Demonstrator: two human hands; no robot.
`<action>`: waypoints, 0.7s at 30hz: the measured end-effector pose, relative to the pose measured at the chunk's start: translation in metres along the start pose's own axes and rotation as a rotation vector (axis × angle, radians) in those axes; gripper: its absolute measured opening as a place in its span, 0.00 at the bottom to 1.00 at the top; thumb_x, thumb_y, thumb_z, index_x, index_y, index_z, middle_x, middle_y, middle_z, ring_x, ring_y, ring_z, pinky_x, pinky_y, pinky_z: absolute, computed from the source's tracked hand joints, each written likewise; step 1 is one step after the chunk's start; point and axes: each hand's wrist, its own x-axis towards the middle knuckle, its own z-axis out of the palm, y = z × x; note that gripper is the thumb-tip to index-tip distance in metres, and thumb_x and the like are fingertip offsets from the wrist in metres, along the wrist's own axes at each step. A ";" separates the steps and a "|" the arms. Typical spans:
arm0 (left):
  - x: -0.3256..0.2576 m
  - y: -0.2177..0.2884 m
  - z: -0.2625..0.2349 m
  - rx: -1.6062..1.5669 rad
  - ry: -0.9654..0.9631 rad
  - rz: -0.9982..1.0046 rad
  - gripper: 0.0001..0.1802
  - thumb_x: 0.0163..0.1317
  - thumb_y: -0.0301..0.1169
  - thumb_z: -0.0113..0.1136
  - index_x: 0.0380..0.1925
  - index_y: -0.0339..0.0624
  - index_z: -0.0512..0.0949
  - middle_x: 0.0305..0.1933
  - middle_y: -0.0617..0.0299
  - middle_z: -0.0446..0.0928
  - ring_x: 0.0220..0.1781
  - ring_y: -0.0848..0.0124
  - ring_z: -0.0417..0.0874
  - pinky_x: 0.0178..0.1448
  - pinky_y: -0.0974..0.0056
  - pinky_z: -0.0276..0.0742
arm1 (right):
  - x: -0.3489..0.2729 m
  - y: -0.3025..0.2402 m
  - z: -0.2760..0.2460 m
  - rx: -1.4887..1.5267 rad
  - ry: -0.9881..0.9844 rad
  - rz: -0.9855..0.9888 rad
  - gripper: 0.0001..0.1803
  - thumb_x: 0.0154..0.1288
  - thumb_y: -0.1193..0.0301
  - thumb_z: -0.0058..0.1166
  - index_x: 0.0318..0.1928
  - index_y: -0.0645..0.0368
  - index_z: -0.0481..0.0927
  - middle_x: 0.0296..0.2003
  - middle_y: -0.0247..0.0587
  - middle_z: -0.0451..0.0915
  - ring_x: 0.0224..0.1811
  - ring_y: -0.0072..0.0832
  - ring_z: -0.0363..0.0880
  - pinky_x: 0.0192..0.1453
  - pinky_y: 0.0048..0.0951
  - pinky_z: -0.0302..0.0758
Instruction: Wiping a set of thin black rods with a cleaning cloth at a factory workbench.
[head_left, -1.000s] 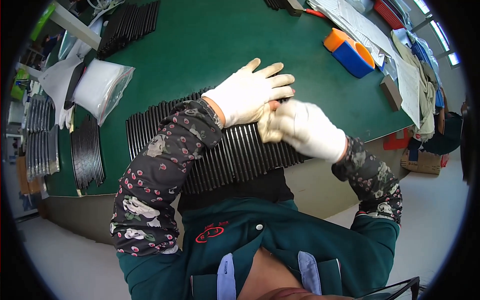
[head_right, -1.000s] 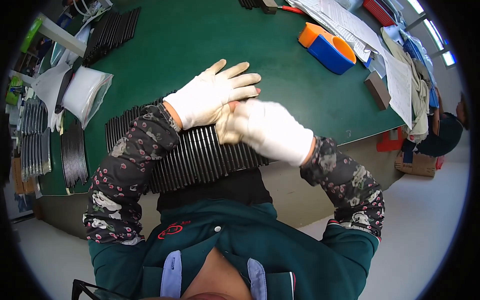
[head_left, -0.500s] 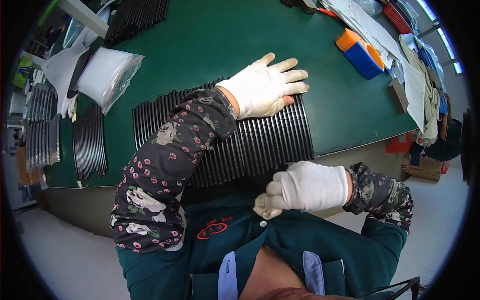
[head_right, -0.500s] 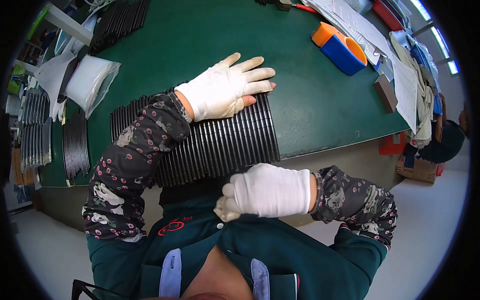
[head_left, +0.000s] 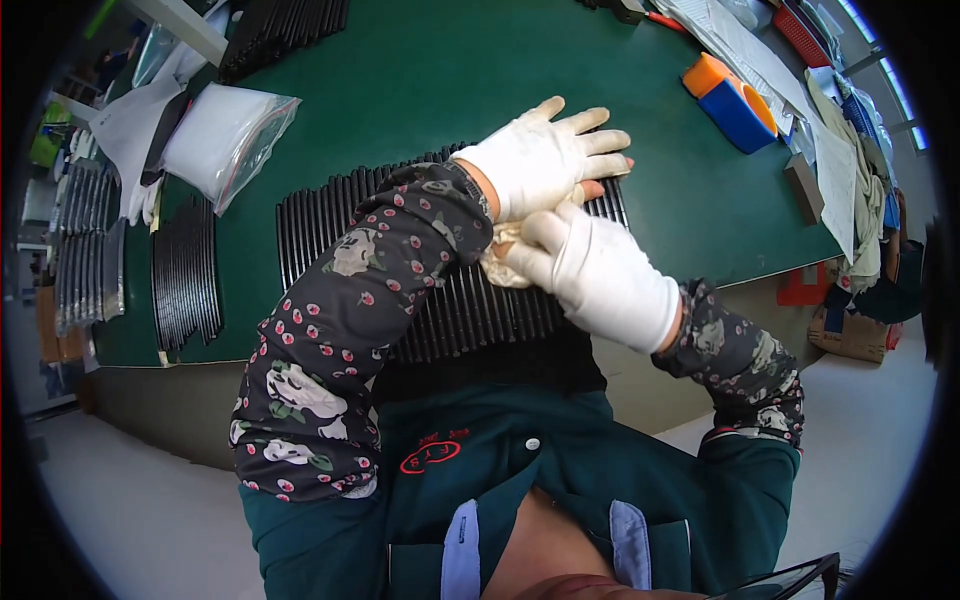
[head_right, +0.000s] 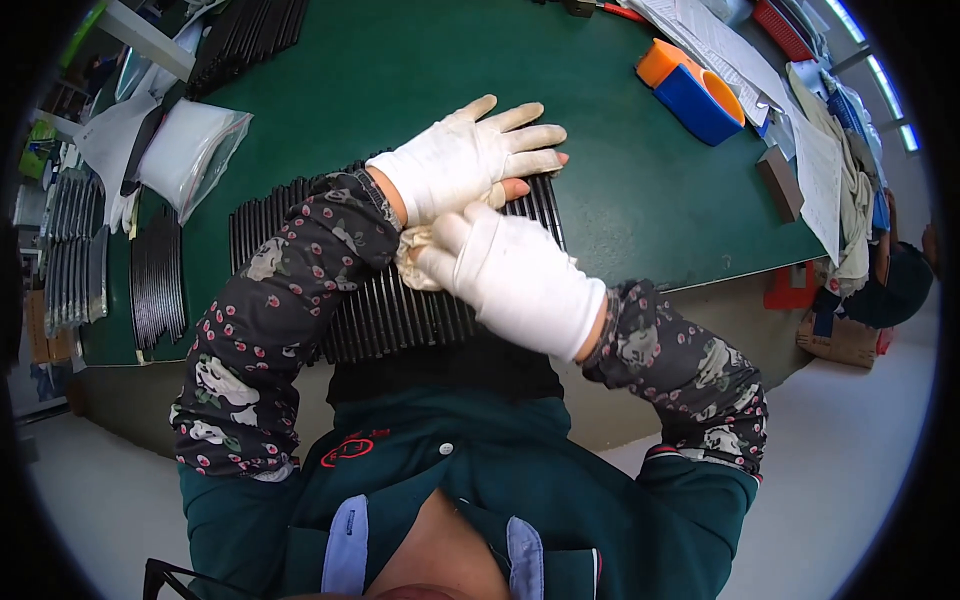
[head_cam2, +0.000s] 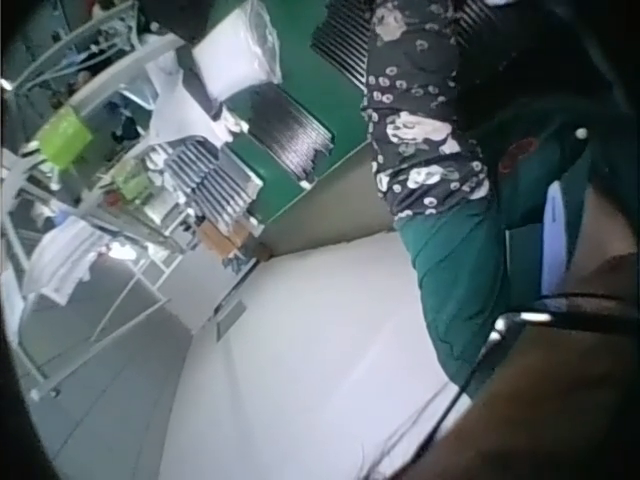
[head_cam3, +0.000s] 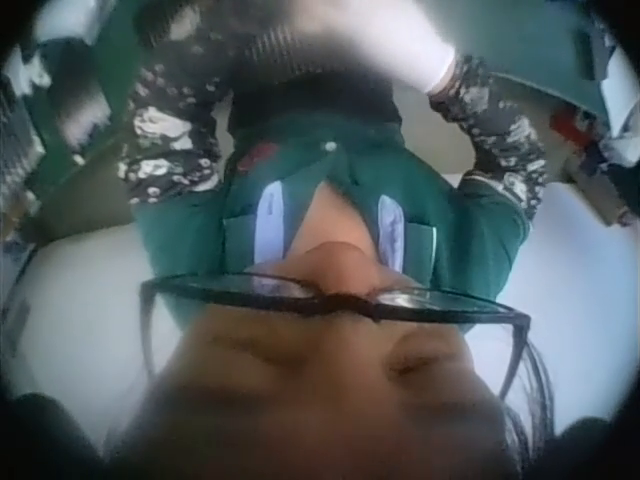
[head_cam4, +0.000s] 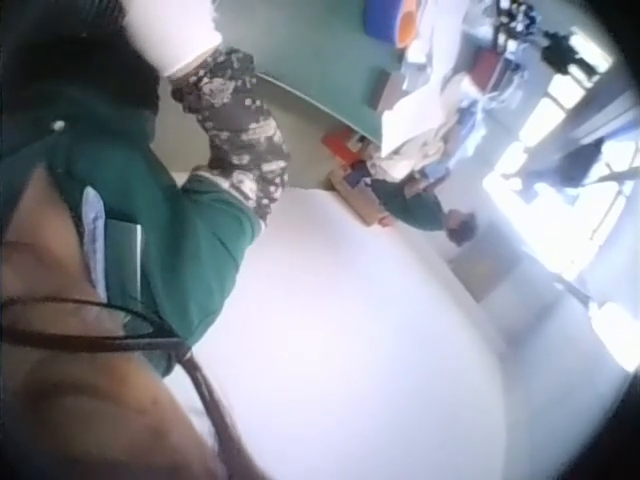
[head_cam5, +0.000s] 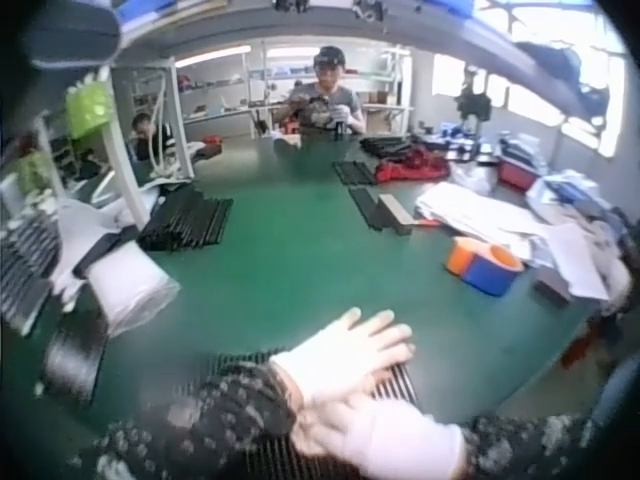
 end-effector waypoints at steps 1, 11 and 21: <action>-0.003 0.005 0.000 -0.058 0.003 -0.023 0.23 0.70 0.39 0.50 0.65 0.54 0.66 0.72 0.63 0.62 0.76 0.59 0.58 0.76 0.45 0.55 | -0.007 -0.010 -0.004 0.090 -0.125 -0.004 0.11 0.57 0.72 0.54 0.42 0.54 0.78 0.35 0.38 0.76 0.34 0.35 0.79 0.33 0.34 0.80; -0.002 0.005 -0.003 -0.096 -0.029 -0.034 0.25 0.70 0.40 0.49 0.66 0.55 0.66 0.74 0.61 0.60 0.77 0.58 0.56 0.77 0.43 0.53 | -0.010 -0.017 -0.013 0.151 -0.285 -0.034 0.16 0.56 0.73 0.55 0.47 0.55 0.77 0.37 0.38 0.75 0.35 0.36 0.79 0.33 0.34 0.78; -0.061 -0.026 -0.026 0.100 0.042 -0.062 0.36 0.62 0.43 0.57 0.70 0.56 0.61 0.78 0.60 0.51 0.79 0.56 0.52 0.77 0.44 0.51 | 0.021 -0.008 -0.022 0.173 0.010 0.097 0.22 0.53 0.78 0.59 0.51 0.51 0.79 0.39 0.42 0.77 0.39 0.40 0.79 0.38 0.35 0.79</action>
